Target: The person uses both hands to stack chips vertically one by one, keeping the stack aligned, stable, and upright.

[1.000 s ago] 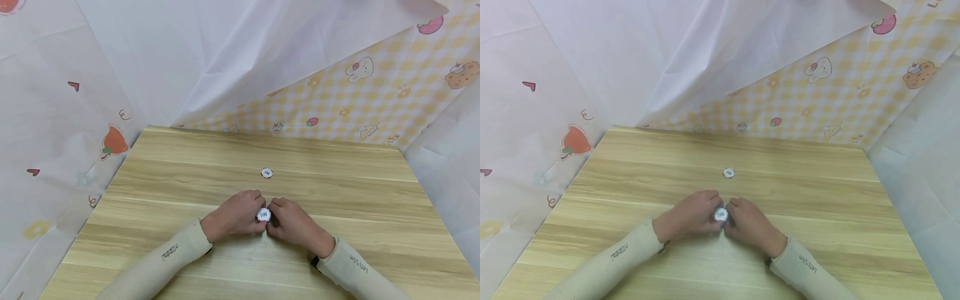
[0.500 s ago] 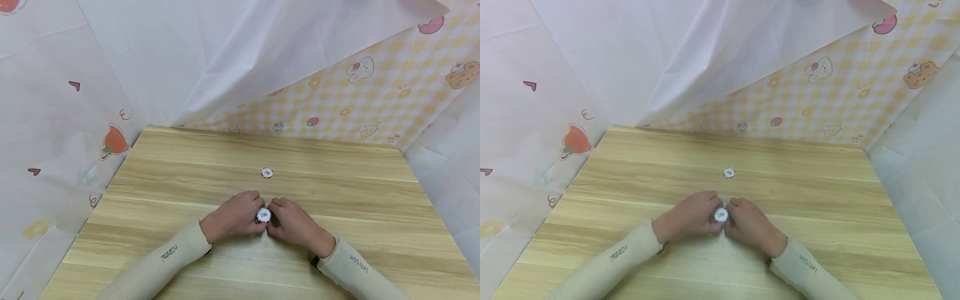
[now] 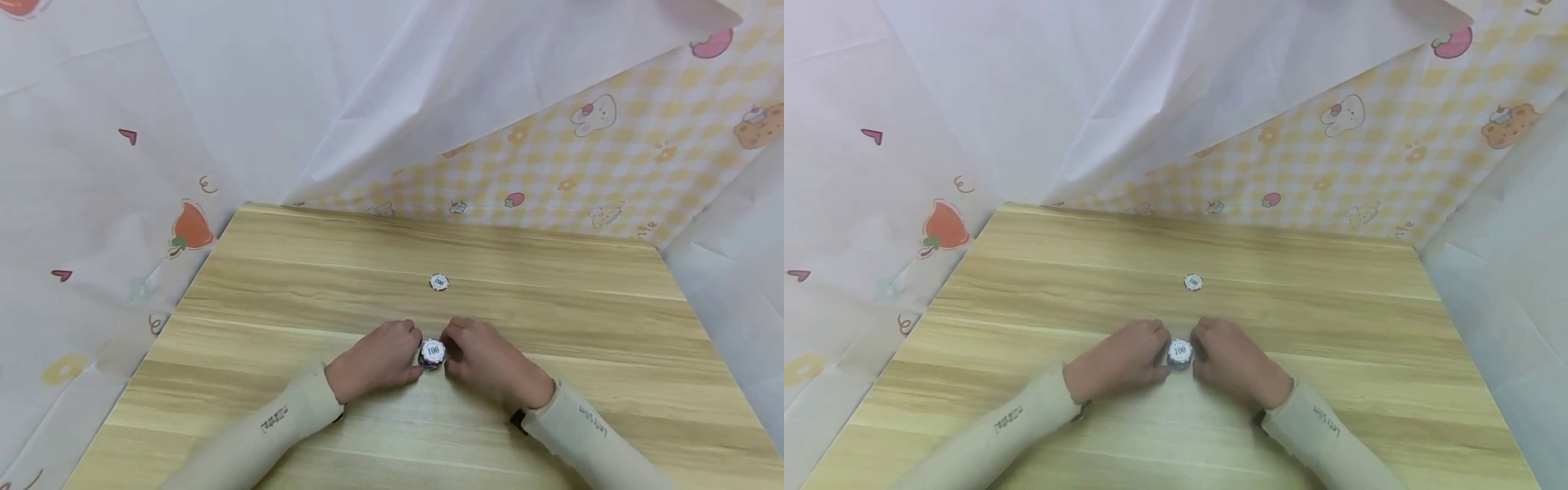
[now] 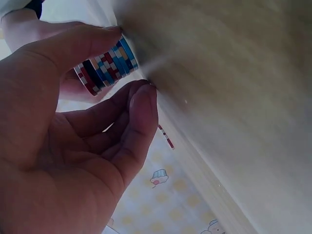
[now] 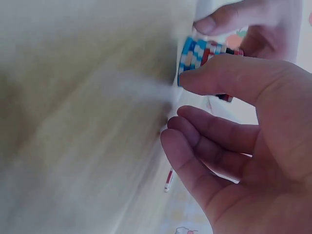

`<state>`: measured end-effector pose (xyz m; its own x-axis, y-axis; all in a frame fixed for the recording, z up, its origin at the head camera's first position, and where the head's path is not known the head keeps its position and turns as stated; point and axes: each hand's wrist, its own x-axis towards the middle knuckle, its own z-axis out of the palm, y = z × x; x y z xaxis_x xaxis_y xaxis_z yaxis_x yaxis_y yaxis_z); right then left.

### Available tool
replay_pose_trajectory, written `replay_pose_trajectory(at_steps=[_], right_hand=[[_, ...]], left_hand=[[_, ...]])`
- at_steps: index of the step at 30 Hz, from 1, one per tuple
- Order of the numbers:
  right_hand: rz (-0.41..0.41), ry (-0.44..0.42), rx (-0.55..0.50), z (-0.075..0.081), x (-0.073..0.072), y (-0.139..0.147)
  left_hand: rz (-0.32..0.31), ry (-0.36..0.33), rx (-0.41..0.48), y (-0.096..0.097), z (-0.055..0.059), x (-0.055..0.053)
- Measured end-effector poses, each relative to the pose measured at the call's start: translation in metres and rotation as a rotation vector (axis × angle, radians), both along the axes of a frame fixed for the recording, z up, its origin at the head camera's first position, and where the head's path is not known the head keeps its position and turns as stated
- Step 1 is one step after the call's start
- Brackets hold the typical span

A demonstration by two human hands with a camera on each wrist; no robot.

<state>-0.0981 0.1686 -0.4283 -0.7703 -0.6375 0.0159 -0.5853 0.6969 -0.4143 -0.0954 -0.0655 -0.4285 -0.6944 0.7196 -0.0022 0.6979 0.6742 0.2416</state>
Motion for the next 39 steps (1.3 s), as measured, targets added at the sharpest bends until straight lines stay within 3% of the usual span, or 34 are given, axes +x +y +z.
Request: replay_pose_trajectory(at_steps=[13, 20, 28, 39], right_hand=[[-0.045, 0.071, 0.012, 0.002, -0.042, 0.003], [-0.145, 0.005, 0.003, 0.002, -0.067, 0.003], [-0.224, -0.008, 0.011, -0.005, -0.089, 0.003], [-0.202, 0.031, 0.063, -0.004, -0.114, -0.009]], left_hand=[[0.029, 0.027, -0.008, 0.002, -0.004, 0.006], [0.043, 0.04, -0.032, 0.003, -0.004, 0.007], [0.048, 0.04, -0.06, 0.005, -0.002, 0.007], [0.043, 0.049, -0.064, 0.005, -0.002, 0.007]])
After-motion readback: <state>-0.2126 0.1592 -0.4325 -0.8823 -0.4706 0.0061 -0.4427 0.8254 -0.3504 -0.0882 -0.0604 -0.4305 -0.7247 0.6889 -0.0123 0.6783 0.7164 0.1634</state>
